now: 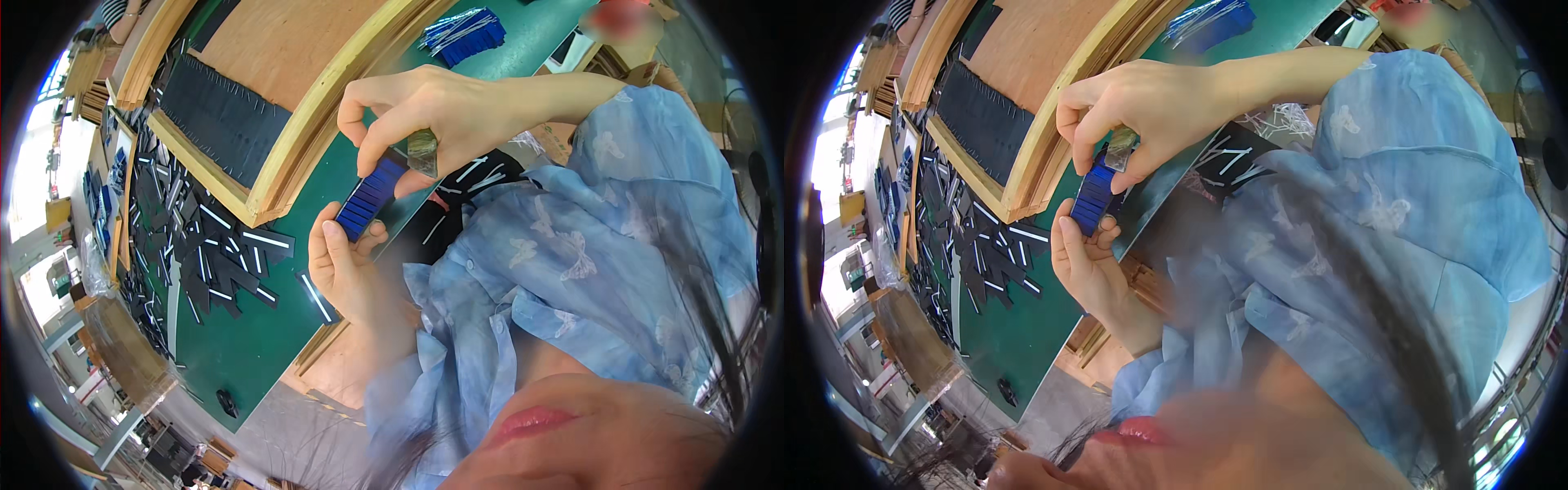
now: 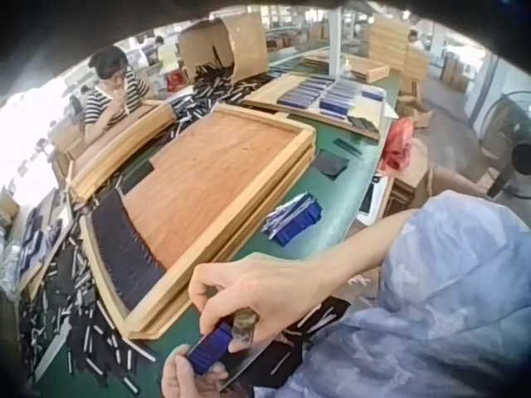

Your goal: Assembling small black plastic components into a blue slotted holder on a factory workbench.

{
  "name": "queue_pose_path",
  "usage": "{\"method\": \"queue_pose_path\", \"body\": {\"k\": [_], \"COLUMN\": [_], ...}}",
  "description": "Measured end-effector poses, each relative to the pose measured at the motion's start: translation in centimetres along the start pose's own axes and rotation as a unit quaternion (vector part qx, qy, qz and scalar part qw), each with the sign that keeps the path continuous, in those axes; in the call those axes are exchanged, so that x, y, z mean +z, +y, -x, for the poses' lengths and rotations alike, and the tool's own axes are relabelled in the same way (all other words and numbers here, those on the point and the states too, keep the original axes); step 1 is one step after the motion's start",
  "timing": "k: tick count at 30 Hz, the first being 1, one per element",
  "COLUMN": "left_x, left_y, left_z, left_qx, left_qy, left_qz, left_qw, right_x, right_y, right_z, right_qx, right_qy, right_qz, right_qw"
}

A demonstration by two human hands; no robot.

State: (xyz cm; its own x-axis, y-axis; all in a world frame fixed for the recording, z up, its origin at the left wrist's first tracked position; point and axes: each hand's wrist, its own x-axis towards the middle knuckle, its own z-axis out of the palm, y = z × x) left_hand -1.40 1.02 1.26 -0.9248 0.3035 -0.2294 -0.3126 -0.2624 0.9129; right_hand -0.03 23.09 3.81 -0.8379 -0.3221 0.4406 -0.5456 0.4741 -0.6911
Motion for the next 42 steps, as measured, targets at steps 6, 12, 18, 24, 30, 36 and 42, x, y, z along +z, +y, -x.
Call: {"method": "queue_pose_path", "body": {"k": [6, 12, 18, 24, 30, 36, 42], "left_x": [-0.4, -1.1, -1.0, -1.1, -0.5, 2.0, 0.8], "left_y": [-0.1, -0.2, -0.1, 0.1, 0.4, 0.6, 0.8], "left_z": [-0.3, -0.5, -0.5, -0.5, 0.0, 1.0, 0.7], "left_qx": [-0.006, -0.010, -0.013, -0.018, 0.027, 0.082, 0.086], "left_qy": [-0.011, -0.029, -0.030, -0.031, -0.020, 0.021, 0.029], "left_qz": [0.003, 0.018, 0.015, 0.019, -0.030, -0.115, -0.107], "left_qw": [1.000, 0.999, 0.999, 0.999, 0.999, 0.990, 0.990], "right_x": [0.0, 0.2, 0.2, 0.1, -0.4, 1.2, 0.0], "right_y": [0.2, 0.2, 0.3, 0.0, -0.1, 0.7, 1.9], "right_z": [-0.1, -0.1, -0.2, 0.1, -0.1, -1.0, 0.3], "right_qx": [-0.002, -0.010, -0.016, 0.001, 0.138, 0.202, 0.210], "right_qy": [0.004, 0.005, 0.012, 0.006, -0.013, -0.009, 0.008], "right_qz": [-0.008, -0.003, -0.009, -0.022, -0.092, -0.105, 0.007], "right_qw": [1.000, 1.000, 1.000, 1.000, 0.986, 0.974, 0.978]}}
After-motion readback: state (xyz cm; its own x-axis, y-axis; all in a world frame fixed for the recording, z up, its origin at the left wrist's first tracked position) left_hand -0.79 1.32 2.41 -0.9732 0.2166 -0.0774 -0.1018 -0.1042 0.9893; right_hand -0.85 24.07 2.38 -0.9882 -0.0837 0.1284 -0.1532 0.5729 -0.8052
